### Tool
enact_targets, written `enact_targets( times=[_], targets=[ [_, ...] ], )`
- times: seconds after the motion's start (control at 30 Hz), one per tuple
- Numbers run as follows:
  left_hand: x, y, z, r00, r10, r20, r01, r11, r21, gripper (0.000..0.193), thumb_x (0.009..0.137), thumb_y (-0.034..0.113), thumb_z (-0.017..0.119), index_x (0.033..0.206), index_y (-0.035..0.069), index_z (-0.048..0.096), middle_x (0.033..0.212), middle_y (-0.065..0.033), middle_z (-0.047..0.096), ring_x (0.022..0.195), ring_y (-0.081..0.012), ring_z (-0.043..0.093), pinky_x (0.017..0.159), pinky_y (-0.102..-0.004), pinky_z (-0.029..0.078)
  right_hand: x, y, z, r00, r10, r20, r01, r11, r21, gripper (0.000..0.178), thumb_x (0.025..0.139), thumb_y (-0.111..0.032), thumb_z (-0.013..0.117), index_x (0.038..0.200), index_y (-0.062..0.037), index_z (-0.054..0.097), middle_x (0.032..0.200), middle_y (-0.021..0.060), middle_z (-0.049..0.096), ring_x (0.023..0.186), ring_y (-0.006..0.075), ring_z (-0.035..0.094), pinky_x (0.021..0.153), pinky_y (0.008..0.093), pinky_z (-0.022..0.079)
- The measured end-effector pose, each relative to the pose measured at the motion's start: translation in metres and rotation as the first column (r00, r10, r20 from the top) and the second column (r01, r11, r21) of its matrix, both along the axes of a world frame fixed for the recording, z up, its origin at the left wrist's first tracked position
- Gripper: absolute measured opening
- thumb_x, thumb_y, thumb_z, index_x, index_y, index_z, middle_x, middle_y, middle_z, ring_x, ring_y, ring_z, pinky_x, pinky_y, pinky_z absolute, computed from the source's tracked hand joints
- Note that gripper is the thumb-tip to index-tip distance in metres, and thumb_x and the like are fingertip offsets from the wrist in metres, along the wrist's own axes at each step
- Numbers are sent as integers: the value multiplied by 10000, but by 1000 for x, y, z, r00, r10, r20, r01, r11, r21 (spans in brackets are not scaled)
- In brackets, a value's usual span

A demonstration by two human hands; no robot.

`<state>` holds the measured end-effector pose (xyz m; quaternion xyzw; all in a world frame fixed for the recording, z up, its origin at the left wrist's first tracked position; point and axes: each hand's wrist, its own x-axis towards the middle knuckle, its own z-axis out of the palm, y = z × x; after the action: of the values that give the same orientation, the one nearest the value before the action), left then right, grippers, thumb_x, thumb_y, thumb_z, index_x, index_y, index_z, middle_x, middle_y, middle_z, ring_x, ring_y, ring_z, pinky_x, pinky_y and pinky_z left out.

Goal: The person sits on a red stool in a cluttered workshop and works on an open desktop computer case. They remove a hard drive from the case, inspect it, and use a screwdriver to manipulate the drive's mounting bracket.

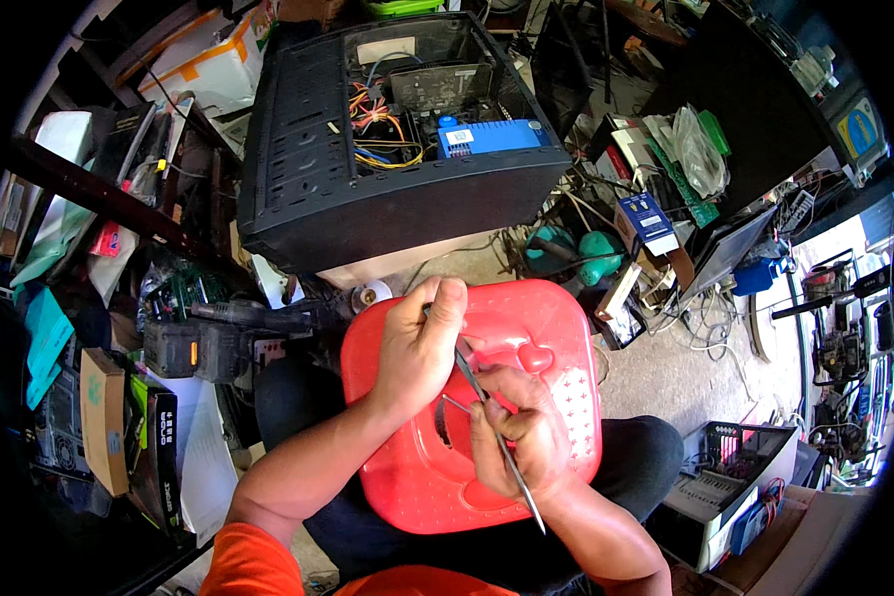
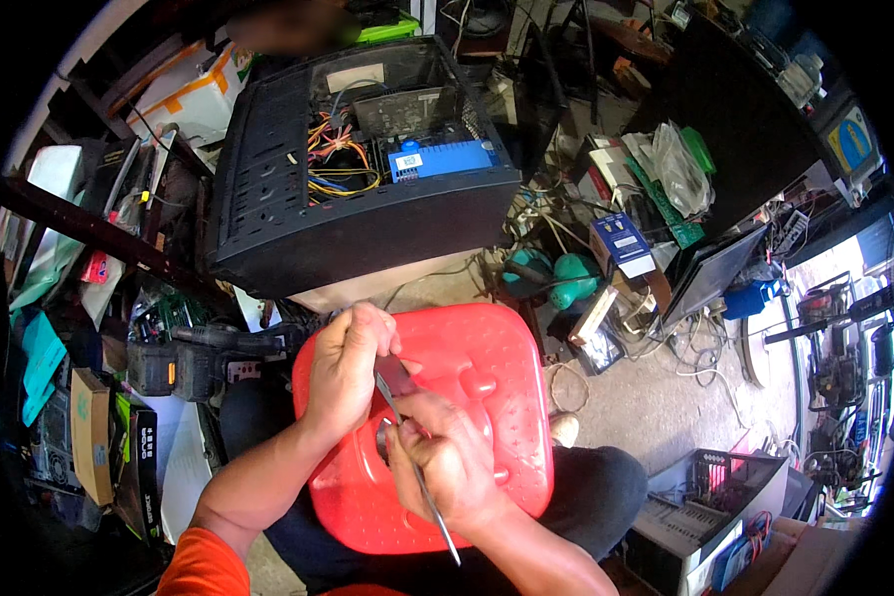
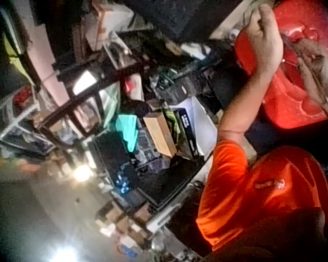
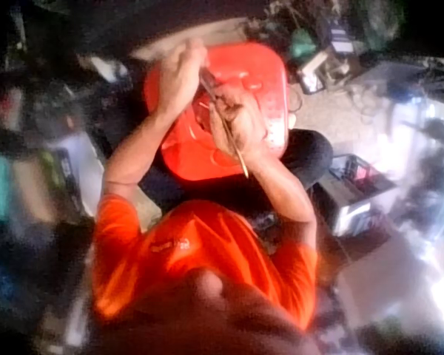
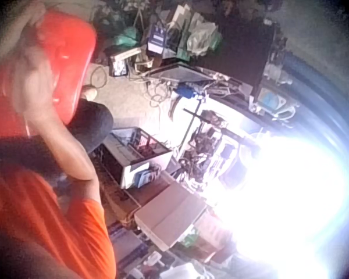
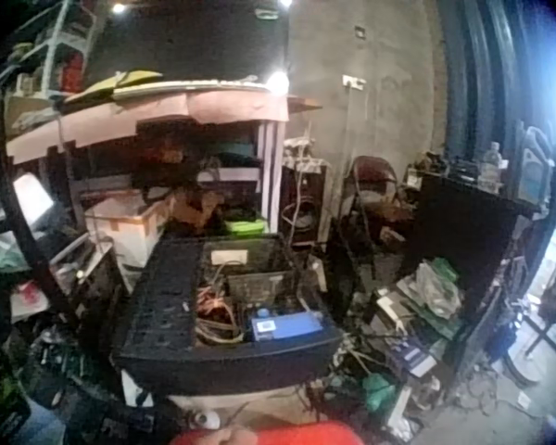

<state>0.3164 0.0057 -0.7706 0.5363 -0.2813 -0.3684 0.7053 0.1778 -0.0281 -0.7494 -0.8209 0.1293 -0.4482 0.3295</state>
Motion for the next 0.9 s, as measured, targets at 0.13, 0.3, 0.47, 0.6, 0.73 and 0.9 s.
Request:
enact_targets(
  times=[0.13, 0.3, 0.47, 0.6, 0.73, 0.9],
  targets=[
    [-1, -1, 1, 999, 18, -29, -18, 1000, 2, 395, 1028, 334, 369, 767, 48, 444, 796, -45, 426, 755, -113, 457, 623, -323, 594, -1, 3, 1, 1000, -6, 3, 6, 994, 110, 286, 736, 94, 701, 820, -15, 451, 956, 197, 632, 771, 308, 650, 631, 339, 524],
    [-5, -4, -2, 995, 67, -78, -72, 996, -52, 362, 993, 389, 478, 848, 61, 535, 686, 36, 436, 575, -37, 440, 558, -234, 502, 3, -4, -4, 1000, 11, 27, -10, 999, -49, 278, 741, 94, 697, 801, -23, 452, 962, 191, 631, 740, 296, 645, 619, 331, 522],
    [-3, -3, 1, 993, 70, -90, -74, 996, -43, 357, 1000, 372, 470, 838, 60, 528, 690, 46, 428, 588, -31, 421, 551, -234, 493, 3, 1, 2, 998, -14, -54, 14, 1000, 1, 253, 811, 51, 664, 847, -27, 426, 959, 221, 638, 797, 286, 665, 673, 326, 520],
    [-3, -3, 0, 993, 75, -89, -81, 995, -65, 355, 1003, 366, 471, 840, 55, 523, 694, 51, 424, 622, -28, 410, 568, -218, 463, 8, 7, 4, 999, -49, -7, 49, 975, 217, 220, 816, 56, 661, 816, -30, 458, 969, 193, 651, 746, 257, 671, 641, 309, 529],
    [2, -1, -9, 998, 40, 41, -38, 998, -39, 317, 1002, 340, 483, 878, 51, 522, 705, 41, 428, 654, -33, 414, 632, -196, 426, 7, 10, -1, 997, -71, 13, 61, 923, 380, 238, 820, 49, 670, 810, -31, 446, 942, 198, 665, 752, 231, 671, 637, 284, 520],
    [3, 4, 0, 975, -184, 124, 199, 973, -119, 281, 952, 258, 575, 1064, 31, 455, 1004, -74, 476, 914, -149, 521, 870, -302, 460, -1, 0, 1, 995, -99, -12, 99, 962, 255, 232, 809, 54, 683, 813, -22, 464, 947, 217, 661, 766, 225, 664, 651, 285, 517]
  ],
)
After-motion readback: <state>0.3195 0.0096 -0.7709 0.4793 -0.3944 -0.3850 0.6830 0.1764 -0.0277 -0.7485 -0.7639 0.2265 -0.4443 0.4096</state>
